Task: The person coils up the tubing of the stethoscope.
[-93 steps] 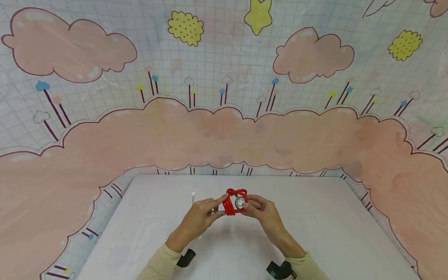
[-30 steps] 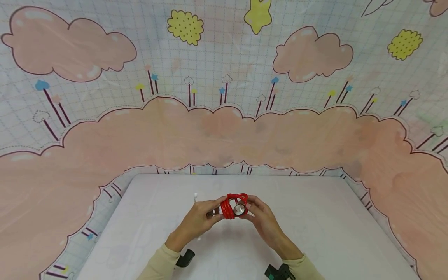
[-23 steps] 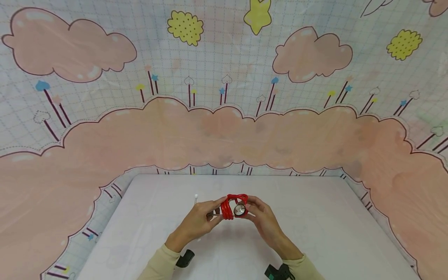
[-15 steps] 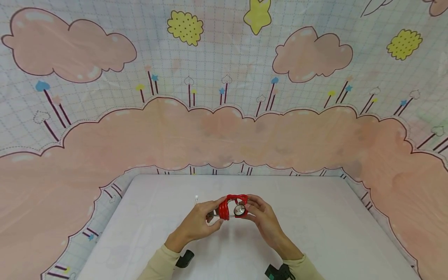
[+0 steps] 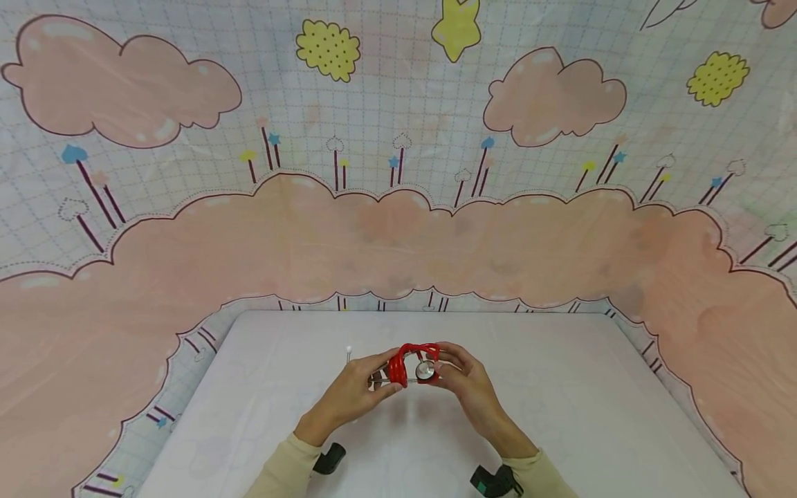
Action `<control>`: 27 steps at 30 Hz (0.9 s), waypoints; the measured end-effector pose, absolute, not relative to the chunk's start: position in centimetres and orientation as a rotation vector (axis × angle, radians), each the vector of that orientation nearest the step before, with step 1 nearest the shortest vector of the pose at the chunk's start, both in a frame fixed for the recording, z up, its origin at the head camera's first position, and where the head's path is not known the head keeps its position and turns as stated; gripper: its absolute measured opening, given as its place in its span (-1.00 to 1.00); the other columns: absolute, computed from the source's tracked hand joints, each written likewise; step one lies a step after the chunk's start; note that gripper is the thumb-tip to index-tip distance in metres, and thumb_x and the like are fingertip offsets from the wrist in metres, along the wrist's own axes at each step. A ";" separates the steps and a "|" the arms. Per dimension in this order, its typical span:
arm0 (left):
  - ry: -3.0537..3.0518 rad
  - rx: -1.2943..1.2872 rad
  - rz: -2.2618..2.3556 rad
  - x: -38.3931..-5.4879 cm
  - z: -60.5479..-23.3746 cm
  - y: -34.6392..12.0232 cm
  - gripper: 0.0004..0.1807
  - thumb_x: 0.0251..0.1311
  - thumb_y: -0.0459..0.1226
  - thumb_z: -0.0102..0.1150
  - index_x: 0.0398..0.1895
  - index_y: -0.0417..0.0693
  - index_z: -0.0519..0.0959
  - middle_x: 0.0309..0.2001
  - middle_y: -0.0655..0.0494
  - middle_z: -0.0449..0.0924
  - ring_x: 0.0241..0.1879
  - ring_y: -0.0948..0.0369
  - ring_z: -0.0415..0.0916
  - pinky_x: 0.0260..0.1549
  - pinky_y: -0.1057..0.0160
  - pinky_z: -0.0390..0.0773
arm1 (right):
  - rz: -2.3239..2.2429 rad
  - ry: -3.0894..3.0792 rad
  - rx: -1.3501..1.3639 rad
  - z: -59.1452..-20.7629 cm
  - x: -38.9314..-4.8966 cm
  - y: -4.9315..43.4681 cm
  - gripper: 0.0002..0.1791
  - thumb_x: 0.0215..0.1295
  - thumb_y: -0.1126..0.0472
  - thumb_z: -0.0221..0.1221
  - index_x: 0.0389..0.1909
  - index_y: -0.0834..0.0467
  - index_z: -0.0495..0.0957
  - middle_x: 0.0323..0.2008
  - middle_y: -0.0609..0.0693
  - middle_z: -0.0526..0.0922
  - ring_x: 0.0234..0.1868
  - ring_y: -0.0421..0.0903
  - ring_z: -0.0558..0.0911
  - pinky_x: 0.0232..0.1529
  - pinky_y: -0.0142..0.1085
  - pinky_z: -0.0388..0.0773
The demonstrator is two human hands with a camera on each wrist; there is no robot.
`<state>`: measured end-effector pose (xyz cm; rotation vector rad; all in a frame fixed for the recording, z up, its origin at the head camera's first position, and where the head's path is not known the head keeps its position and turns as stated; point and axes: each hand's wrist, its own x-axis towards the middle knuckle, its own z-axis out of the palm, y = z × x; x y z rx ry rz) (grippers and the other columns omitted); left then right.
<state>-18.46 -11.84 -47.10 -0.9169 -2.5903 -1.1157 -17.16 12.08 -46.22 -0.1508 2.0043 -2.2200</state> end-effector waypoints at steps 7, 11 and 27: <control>-2.616 -0.864 -1.147 -19.3 -47.6 -11.6 -0.32 0.10 -0.18 0.43 0.33 0.01 0.46 -0.09 0.17 0.68 -0.28 0.30 0.54 -0.30 0.37 0.62 | -2.242 2.008 -0.132 -46.9 -17.9 11.9 -0.53 0.37 0.24 0.15 0.28 0.15 0.37 0.20 0.18 0.50 0.10 0.00 0.61 0.02 -0.23 0.64; -2.646 -0.837 -1.194 -19.9 -47.9 -11.4 -0.34 0.11 -0.19 0.42 0.32 -0.01 0.47 -0.05 0.12 0.67 -0.20 0.19 0.62 -0.19 0.31 0.65 | -2.265 1.999 -0.109 -47.4 -18.6 11.8 -0.55 0.38 0.24 0.15 0.27 0.16 0.38 0.18 0.18 0.51 0.09 0.01 0.61 0.03 -0.19 0.64; -2.750 -0.734 -1.281 -22.4 -50.3 -11.0 -0.38 0.09 -0.20 0.43 0.26 -0.01 0.49 0.02 0.05 0.65 -0.15 0.15 0.60 -0.12 0.18 0.64 | -2.256 1.995 0.033 -50.1 -21.0 11.7 -0.51 0.37 0.24 0.16 0.28 0.24 0.37 0.20 0.24 0.46 0.10 -0.02 0.55 0.10 -0.16 0.61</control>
